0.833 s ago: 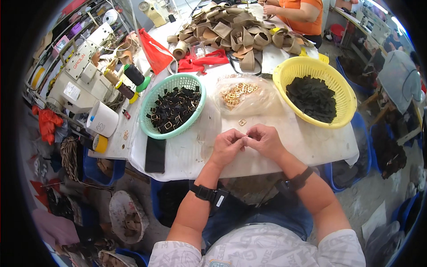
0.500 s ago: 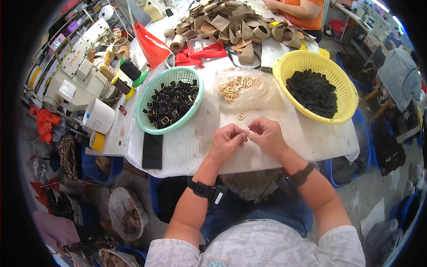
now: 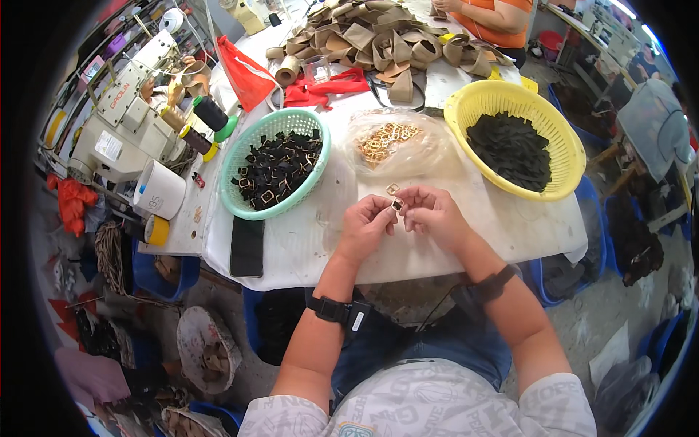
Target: The recorder is manually assembling small metal or plastic components onto shoe upper materials.
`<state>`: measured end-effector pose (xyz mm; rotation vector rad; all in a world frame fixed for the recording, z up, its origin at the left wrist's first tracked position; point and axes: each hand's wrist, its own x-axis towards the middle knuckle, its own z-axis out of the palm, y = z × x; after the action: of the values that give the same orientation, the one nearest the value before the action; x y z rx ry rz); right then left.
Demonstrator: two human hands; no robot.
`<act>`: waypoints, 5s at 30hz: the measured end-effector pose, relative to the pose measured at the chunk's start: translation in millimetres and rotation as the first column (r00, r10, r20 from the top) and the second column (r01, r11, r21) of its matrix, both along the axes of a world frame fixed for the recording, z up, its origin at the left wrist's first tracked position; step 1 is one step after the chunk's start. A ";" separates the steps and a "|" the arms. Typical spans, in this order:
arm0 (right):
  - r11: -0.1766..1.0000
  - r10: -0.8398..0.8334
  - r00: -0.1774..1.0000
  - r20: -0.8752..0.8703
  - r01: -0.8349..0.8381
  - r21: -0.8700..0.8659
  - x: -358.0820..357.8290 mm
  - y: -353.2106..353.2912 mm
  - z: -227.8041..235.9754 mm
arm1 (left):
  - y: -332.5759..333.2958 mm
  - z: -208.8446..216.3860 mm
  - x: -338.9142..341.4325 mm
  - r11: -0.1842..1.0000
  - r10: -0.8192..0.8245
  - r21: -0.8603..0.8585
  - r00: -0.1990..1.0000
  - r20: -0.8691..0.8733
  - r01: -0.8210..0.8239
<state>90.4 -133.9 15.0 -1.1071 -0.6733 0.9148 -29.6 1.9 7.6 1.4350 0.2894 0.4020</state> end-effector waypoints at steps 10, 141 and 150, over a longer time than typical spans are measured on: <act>0.985 -0.121 0.978 0.172 0.140 -0.103 -1.2 9.9 -15.3 | 3.2 -4.7 -1.1 0.998 -0.052 0.038 0.998 -0.032 0.054; 0.871 -0.448 0.621 0.643 0.466 0.158 20.1 -20.9 56.2 | 30.1 -18.3 29.7 0.851 0.043 0.525 0.999 -0.021 -0.025; 0.868 -0.292 0.544 0.787 0.496 -0.020 9.2 8.2 -4.2 | 35.5 -19.1 32.6 0.995 0.049 0.086 0.995 0.085 -0.057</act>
<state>99.7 -125.7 10.8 -1.8225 -0.9509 0.0629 3.0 37.5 -11.4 1.4954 0.2454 0.5220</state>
